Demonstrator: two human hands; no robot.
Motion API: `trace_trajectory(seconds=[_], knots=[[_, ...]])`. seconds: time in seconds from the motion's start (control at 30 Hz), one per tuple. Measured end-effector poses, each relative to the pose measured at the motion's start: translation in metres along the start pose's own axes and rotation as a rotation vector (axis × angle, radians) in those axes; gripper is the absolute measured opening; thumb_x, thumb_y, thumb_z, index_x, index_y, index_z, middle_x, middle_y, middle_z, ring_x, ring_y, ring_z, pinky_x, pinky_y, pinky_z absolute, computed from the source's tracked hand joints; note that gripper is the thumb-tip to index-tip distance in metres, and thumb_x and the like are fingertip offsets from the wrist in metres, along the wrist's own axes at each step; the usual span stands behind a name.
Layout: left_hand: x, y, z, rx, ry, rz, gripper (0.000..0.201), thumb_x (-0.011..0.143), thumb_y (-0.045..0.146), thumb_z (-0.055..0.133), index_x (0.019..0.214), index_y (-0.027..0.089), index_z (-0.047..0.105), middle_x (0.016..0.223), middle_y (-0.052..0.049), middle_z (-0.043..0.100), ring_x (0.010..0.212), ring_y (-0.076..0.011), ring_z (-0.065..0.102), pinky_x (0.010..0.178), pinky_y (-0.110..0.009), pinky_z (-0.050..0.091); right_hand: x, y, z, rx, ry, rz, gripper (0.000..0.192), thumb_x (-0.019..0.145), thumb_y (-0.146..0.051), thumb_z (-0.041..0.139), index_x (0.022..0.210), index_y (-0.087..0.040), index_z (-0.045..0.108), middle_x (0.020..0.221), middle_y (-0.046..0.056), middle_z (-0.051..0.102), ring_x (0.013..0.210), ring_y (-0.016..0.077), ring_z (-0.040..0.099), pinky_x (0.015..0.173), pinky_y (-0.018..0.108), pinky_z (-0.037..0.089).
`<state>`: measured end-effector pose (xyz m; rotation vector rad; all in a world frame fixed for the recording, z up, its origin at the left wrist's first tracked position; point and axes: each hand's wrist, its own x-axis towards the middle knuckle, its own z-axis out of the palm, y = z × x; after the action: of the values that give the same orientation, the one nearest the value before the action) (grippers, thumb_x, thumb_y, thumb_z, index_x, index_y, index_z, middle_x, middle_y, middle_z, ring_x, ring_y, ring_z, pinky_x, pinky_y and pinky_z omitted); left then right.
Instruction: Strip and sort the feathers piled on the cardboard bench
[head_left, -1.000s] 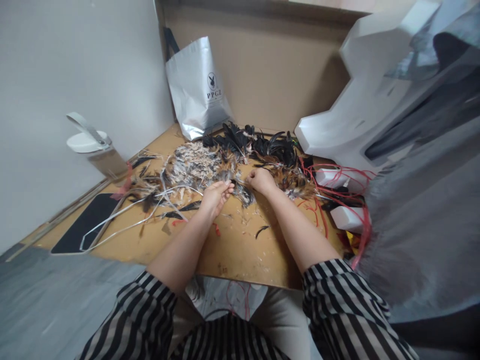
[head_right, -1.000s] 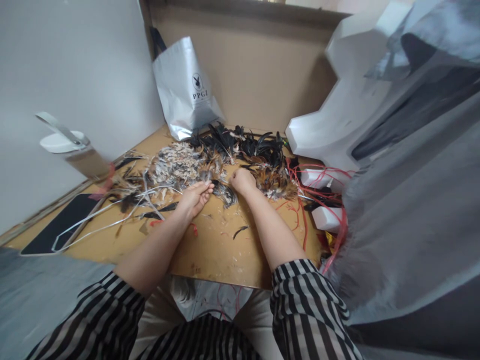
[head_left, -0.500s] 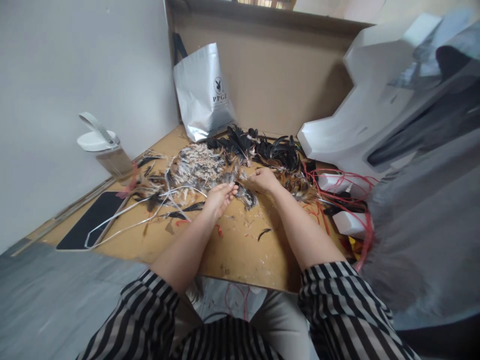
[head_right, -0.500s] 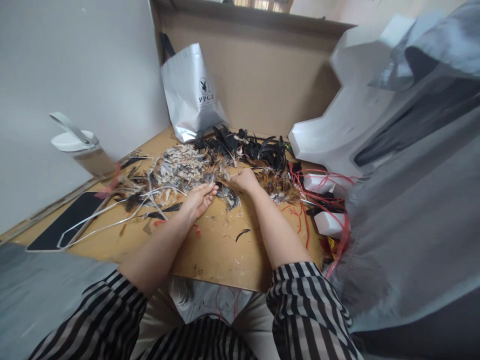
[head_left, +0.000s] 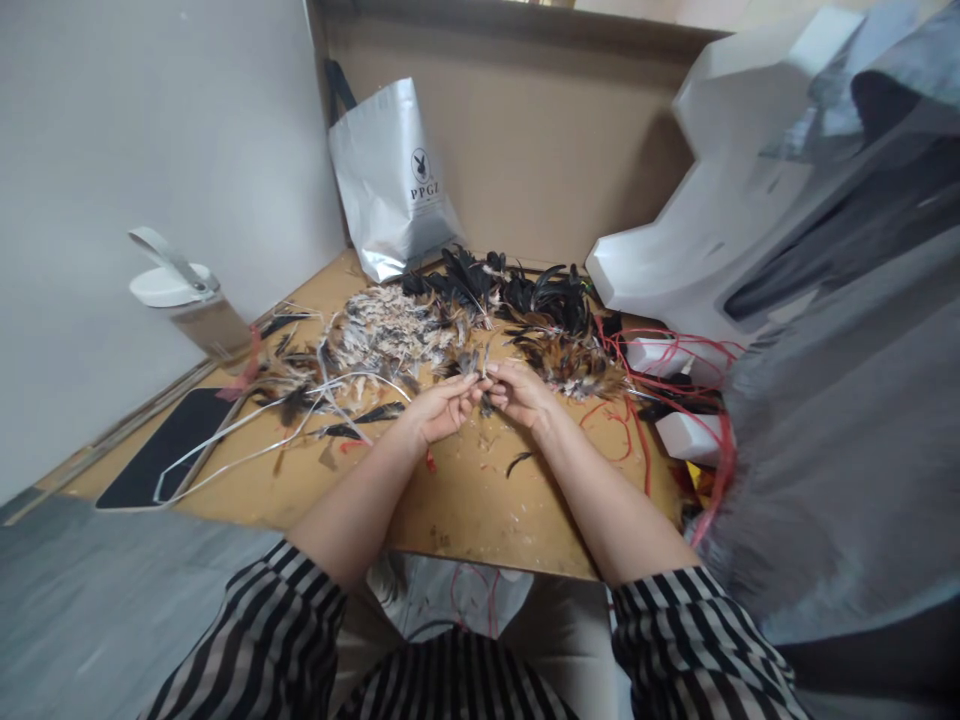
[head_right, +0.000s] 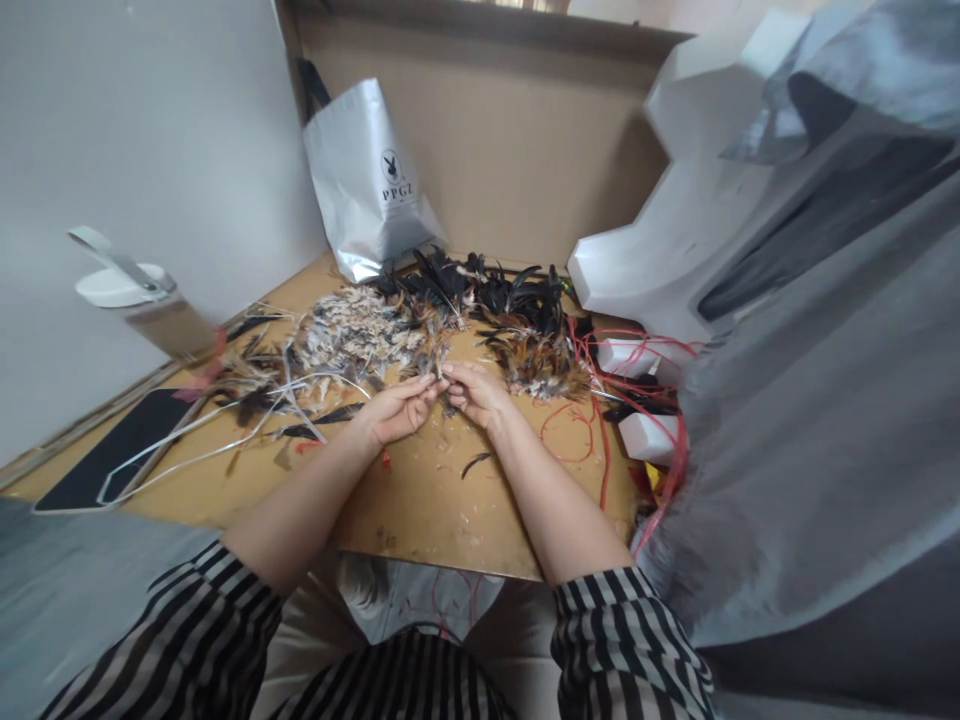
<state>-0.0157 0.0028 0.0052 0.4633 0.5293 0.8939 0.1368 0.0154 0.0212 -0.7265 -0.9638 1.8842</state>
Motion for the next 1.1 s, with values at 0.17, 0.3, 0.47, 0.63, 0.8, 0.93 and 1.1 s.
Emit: trace_trajectory(seconds=[0.17, 0.3, 0.47, 0.63, 0.8, 0.93, 1.1], knots=[[0.001, 0.000, -0.001, -0.010, -0.013, -0.019, 0.013, 0.080, 0.009, 0.050, 0.087, 0.010, 0.062, 0.075, -0.006, 0.066, 0.058, -0.0050, 0.061, 0.047, -0.008, 0.045, 0.001, 0.006, 0.003, 0.054, -0.003, -0.003, 0.018, 0.059, -0.020, 0.072, 0.066, -0.012, 0.057, 0.051, -0.004, 0.046, 0.043, 0.0012, 0.035, 0.038, 0.012, 0.022], [0.001, -0.001, -0.001, -0.022, -0.002, -0.030, 0.013, 0.080, 0.007, 0.050, 0.085, 0.009, 0.062, 0.073, -0.005, 0.066, 0.055, -0.0042, 0.060, 0.045, -0.008, 0.045, 0.004, 0.010, 0.001, 0.006, 0.019, -0.029, 0.017, 0.059, -0.021, 0.072, 0.067, -0.012, 0.059, 0.050, -0.004, 0.049, 0.044, 0.0022, 0.038, 0.039, 0.013, 0.024], [0.001, -0.001, 0.001, 0.003, 0.013, -0.012, 0.012, 0.079, 0.007, 0.050, 0.081, 0.008, 0.062, 0.069, -0.004, 0.064, 0.053, -0.0038, 0.058, 0.045, -0.008, 0.044, 0.005, 0.013, -0.002, -0.064, 0.066, -0.070, 0.018, 0.058, -0.024, 0.072, 0.068, -0.013, 0.061, 0.055, -0.001, 0.057, 0.046, 0.0037, 0.043, 0.041, 0.015, 0.027], [0.003, -0.002, 0.000, 0.145, 0.048, 0.119, 0.004, 0.075, 0.008, 0.057, 0.075, 0.007, 0.061, 0.067, -0.003, 0.063, 0.050, -0.0023, 0.055, 0.043, -0.008, 0.041, 0.003, 0.011, -0.002, -0.146, 0.094, -0.108, 0.021, 0.060, -0.030, 0.071, 0.070, -0.013, 0.062, 0.059, 0.000, 0.060, 0.047, 0.0051, 0.046, 0.042, 0.016, 0.031], [0.006, -0.004, -0.003, 0.295, 0.095, 0.209, 0.006, 0.070, 0.013, 0.064, 0.071, 0.008, 0.061, 0.066, -0.003, 0.064, 0.050, -0.0030, 0.055, 0.044, -0.010, 0.041, 0.002, 0.011, 0.000, -0.223, 0.177, -0.136, 0.026, 0.058, -0.035, 0.072, 0.068, -0.014, 0.062, 0.057, 0.000, 0.059, 0.046, 0.0052, 0.045, 0.041, 0.017, 0.031], [0.006, -0.004, -0.002, 0.293, 0.109, 0.215, 0.006, 0.069, 0.013, 0.065, 0.072, 0.008, 0.062, 0.068, -0.004, 0.065, 0.051, -0.0034, 0.056, 0.044, -0.011, 0.041, 0.002, 0.013, 0.000, -0.198, 0.230, -0.150, 0.027, 0.053, -0.034, 0.075, 0.066, -0.014, 0.061, 0.054, -0.001, 0.059, 0.044, 0.0045, 0.043, 0.041, 0.017, 0.031], [0.005, -0.002, -0.001, 0.249, 0.123, 0.192, 0.005, 0.070, 0.011, 0.064, 0.074, 0.008, 0.062, 0.070, -0.005, 0.066, 0.053, -0.0039, 0.058, 0.045, -0.011, 0.042, 0.001, 0.012, -0.001, -0.154, 0.251, -0.147, 0.028, 0.051, -0.033, 0.076, 0.066, -0.015, 0.060, 0.054, -0.002, 0.058, 0.045, 0.0046, 0.044, 0.042, 0.017, 0.032]])
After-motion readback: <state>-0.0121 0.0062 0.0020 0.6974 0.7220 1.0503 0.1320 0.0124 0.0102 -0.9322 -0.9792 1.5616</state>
